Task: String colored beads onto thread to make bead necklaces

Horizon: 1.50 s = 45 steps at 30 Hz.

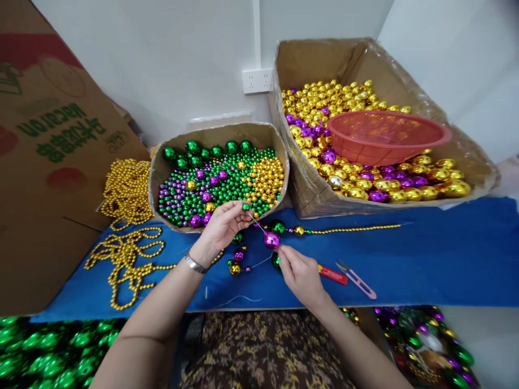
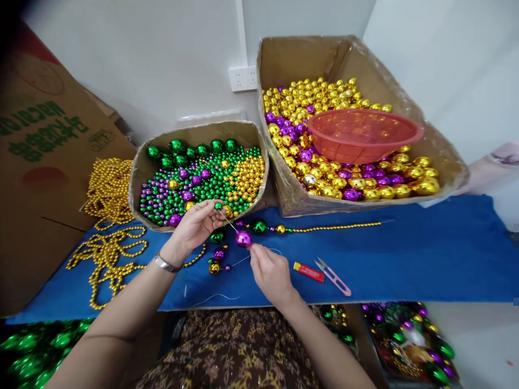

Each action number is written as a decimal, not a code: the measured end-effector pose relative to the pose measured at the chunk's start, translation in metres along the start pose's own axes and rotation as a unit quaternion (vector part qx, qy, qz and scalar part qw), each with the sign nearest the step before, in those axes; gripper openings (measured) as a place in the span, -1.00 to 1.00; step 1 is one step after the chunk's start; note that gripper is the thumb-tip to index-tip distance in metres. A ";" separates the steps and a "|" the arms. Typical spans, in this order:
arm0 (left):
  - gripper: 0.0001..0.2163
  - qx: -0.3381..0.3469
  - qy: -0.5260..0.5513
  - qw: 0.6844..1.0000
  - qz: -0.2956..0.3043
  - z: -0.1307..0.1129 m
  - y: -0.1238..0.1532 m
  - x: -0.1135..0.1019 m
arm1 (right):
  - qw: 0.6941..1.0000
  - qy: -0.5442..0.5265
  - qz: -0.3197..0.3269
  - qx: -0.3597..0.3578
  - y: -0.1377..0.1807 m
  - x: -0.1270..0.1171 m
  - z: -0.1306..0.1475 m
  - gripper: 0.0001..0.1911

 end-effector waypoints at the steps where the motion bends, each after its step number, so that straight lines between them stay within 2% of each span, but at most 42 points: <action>1: -0.77 0.004 -0.006 1.000 0.002 0.000 0.000 0.000 | 1.000 0.001 0.001 0.001 0.000 0.000 0.000 -0.77; 10: -0.79 0.036 -0.047 0.998 0.006 -0.002 0.003 0.002 | 1.000 0.001 0.000 0.003 0.000 0.000 0.000 -0.77; 13: -0.77 0.068 -0.129 0.989 0.031 -0.006 0.006 0.007 | 1.000 0.009 -0.009 0.004 0.000 0.000 -0.001 -0.77; 15: -0.74 0.103 -0.217 0.968 0.068 -0.011 0.005 0.010 | 1.000 0.008 -0.018 0.008 -0.001 -0.002 -0.002 -0.77; 17: -0.71 0.165 -0.328 0.926 0.087 -0.018 -0.002 0.010 | 1.000 0.000 -0.022 0.016 -0.002 -0.004 -0.004 -0.78; 18: -0.71 0.199 -0.391 0.894 0.093 -0.021 -0.006 0.008 | 1.000 -0.003 -0.023 0.021 -0.003 -0.005 -0.005 -0.78; 20: -0.77 0.240 -0.521 0.810 0.123 -0.022 -0.018 0.006 | 0.999 -0.004 -0.022 0.026 -0.004 -0.006 -0.007 -0.79; 22: -0.86 0.227 -0.613 0.736 0.175 -0.014 -0.030 0.003 | 0.999 -0.003 -0.020 0.025 -0.004 -0.007 -0.007 -0.79; 23: -0.89 0.212 -0.639 0.713 0.197 -0.010 -0.035 0.001 | 0.999 -0.003 -0.021 0.024 -0.004 -0.007 -0.007 -0.79; 25: -0.91 0.196 -0.658 0.696 0.209 -0.005 -0.042 -0.001 | 0.999 -0.003 -0.023 0.024 -0.003 -0.006 -0.006 -0.79; 27: -0.88 0.208 -0.638 0.718 0.185 -0.008 -0.042 -0.001 | 0.999 -0.003 -0.022 0.025 -0.002 -0.006 -0.006 -0.79; 28: -0.84 0.215 -0.609 0.745 0.168 -0.011 -0.040 -0.001 | 1.000 -0.002 -0.019 0.025 -0.002 -0.005 -0.006 -0.79; 30: -0.74 0.207 -0.504 0.826 0.140 -0.018 -0.034 -0.002 | 1.000 -0.003 -0.011 0.025 -0.001 -0.005 -0.005 -0.78; 32: -0.69 0.168 -0.360 0.908 0.135 -0.021 -0.025 -0.003 | 1.000 -0.006 -0.006 0.026 0.000 -0.005 -0.005 -0.78; 34: -0.69 0.122 -0.244 0.952 0.140 -0.021 -0.015 -0.004 | 1.000 -0.008 -0.005 0.024 0.000 -0.005 -0.004 -0.79; 39: -0.69 0.052 -0.128 0.983 0.124 -0.017 -0.001 -0.012 | 1.000 -0.008 -0.005 0.014 0.001 -0.003 -0.003 -0.77; 45: -0.72 0.046 -0.048 0.993 0.100 -0.015 0.001 -0.014 | 1.000 0.005 -0.011 0.005 0.002 -0.002 -0.004 -0.76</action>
Point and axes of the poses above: each hand's wrist, its own y-axis away from the middle knuckle, its own x-axis out of the palm, z = x × y, the point moved 4 cm from there along -y, towards the middle knuckle, and after that the axes turned 13 degrees about x, right-handed, at the moved point
